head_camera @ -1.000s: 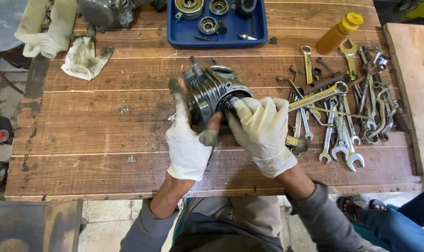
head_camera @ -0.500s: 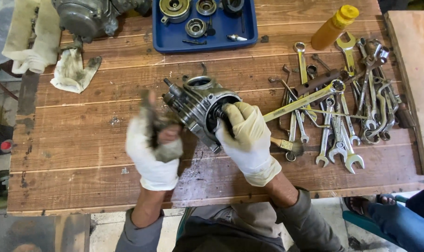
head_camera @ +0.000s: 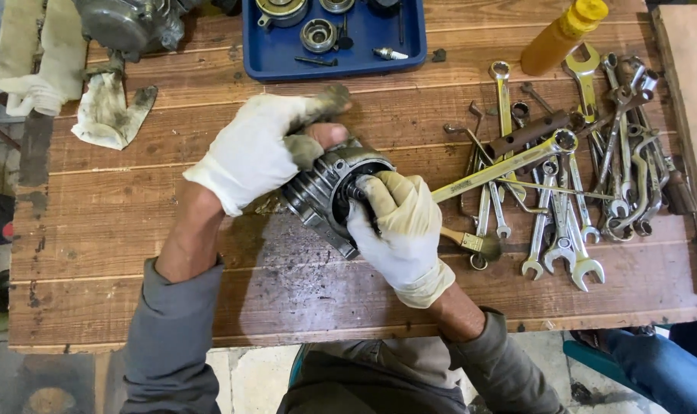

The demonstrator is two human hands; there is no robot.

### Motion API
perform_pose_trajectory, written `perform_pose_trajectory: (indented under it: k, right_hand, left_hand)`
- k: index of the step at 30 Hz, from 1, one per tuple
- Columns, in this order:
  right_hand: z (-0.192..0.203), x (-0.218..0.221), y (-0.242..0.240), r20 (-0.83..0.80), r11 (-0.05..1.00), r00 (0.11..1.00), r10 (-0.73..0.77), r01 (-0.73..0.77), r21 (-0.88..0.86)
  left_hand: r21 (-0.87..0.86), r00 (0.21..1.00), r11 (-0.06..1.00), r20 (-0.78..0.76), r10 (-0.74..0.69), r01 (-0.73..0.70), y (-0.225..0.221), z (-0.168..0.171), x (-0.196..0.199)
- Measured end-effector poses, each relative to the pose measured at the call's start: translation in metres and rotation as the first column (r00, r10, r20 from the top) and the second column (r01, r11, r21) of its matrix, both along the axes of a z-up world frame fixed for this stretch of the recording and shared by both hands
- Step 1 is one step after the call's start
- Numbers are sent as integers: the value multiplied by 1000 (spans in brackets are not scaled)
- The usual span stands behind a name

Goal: The person applies lubricant to a crankshaft and installs it into an engine casing. They rotate the crankshaft to check fit, then use a small tool to adjust internal components. The person continues to manipulate the crankshaft and casing, ensuring proper alignment.

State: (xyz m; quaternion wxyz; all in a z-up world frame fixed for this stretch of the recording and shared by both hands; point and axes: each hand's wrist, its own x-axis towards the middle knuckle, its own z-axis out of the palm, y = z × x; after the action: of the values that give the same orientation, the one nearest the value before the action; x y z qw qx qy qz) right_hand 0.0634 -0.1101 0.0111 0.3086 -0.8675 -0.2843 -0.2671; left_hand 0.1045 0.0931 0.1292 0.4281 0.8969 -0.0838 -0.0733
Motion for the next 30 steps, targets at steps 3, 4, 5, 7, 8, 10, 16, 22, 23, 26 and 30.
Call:
perform_pose_trajectory:
  k: [3, 4, 5, 7, 8, 10, 16, 22, 23, 26, 30]
  right_hand:
    - [7, 3, -6, 19, 999, 1000, 19, -18, -29]
    - [15, 5, -8, -19, 995, 998, 59, -60, -76]
    - [22, 6, -10, -59, 987, 994, 97, -104, -122]
    - [33, 8, -12, -153, 978, 979, 133, -155, -139]
    - [39, 9, -14, -243, 967, 956, 162, -202, -154]
    - [47, 9, -10, -279, 968, 946, 167, -211, -134]
    - [47, 9, 2, -302, 973, 948, 102, -158, -167]
    - [45, 9, 1, -282, 986, 954, 102, -134, -95]
    - [47, 9, 1, -270, 986, 953, 135, -157, -62]
    - [56, 10, 2, -340, 982, 933, 122, -164, -96]
    - [53, 5, 1, -366, 989, 924, 107, -136, -53]
  left_hand:
    - [7, 993, 1000, -121, 1, 0, -1, -1, 1]
    - [-14, 995, 1000, -101, 7, -8, 1, -6, 1]
    - [-35, 997, 999, -81, 14, -17, 2, -10, 0]
    - [-12, 1000, 1000, -23, -4, 4, 2, -16, 1]
    - [10, 999, 1000, 37, -28, 28, 2, -19, 2]
    - [22, 998, 999, 62, -33, 32, 3, -18, 1]
    - [66, 999, 998, 28, 23, -25, 0, -15, -3]
    - [57, 998, 996, -7, 62, -61, 0, -18, -3]
    - [47, 998, 997, -4, 58, -58, 1, -19, -3]
    - [41, 996, 998, 82, 33, -36, 3, -25, -2]
    - [78, 998, 995, 18, 60, -61, 1, -20, -3]
